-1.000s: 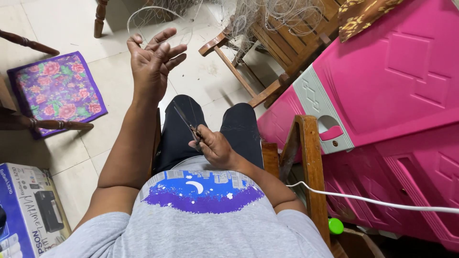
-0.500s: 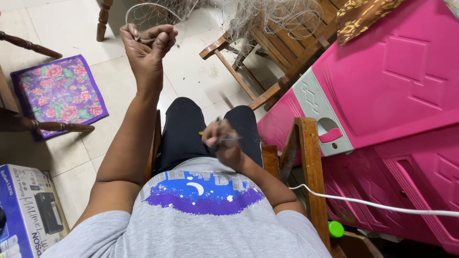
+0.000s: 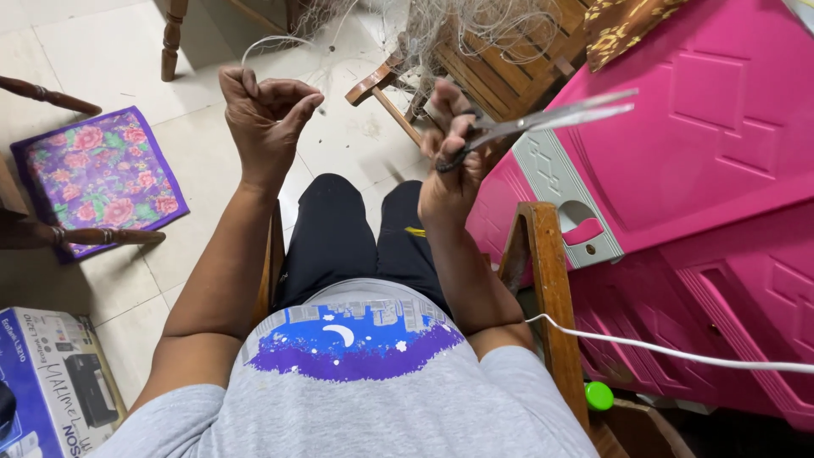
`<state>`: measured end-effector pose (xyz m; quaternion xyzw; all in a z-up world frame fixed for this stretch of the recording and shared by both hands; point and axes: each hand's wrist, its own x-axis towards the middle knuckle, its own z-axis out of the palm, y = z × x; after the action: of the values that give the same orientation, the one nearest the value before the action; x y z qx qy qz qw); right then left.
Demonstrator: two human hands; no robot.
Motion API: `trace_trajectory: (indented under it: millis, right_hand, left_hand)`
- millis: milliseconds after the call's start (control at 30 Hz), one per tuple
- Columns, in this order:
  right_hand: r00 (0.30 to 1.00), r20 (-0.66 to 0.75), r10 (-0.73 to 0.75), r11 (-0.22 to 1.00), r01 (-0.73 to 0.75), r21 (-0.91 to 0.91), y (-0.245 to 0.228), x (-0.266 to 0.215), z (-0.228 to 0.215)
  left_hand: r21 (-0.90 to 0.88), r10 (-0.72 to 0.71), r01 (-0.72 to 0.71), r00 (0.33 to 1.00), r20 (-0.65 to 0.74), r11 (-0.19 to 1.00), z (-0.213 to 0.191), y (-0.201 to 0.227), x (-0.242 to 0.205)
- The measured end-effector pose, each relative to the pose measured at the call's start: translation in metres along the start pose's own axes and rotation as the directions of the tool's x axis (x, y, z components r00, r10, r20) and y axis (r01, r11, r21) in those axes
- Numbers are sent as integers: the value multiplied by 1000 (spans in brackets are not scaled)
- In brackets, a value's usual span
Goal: Repairing a fine mesh fishing net using a shuttle and scissors
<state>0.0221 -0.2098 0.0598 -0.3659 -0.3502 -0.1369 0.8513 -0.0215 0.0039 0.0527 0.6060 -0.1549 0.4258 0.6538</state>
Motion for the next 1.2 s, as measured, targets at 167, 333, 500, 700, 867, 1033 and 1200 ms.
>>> trace_trajectory:
  millis: [167,333,500,700,867,1033,1200]
  right_hand:
    - [971,146,190,936,-224,272,-5,9,23]
    - [920,283,272,867,-362,344,-9,23,39]
    - [922,180,342,855,-385,348,-15,27,37]
    - [928,186,322,847,-370,381,-37,23,19]
    - [910,233,343,817,-411,404,-44,0,25]
    - [877,264,401,809,-474,349,-34,-23,28]
    - [790,294,538,749,-608,262,-17,-43,32]
  left_hand:
    - [32,-30,30,999,13,999,7,-3,-4]
    - [94,-26,22,998,48,995,5,-6,-6]
    - [96,-38,37,999,14,995,0,-10,-2]
    - [93,25,-21,999,-35,995,-24,-23,6]
    - [-103,-78,76,997,-14,992,-26,-26,1]
    - [-150,-213,208,977,-12,966,-24,-14,-7]
    - [-181,-238,238,971,22,954,-22,-11,-11]
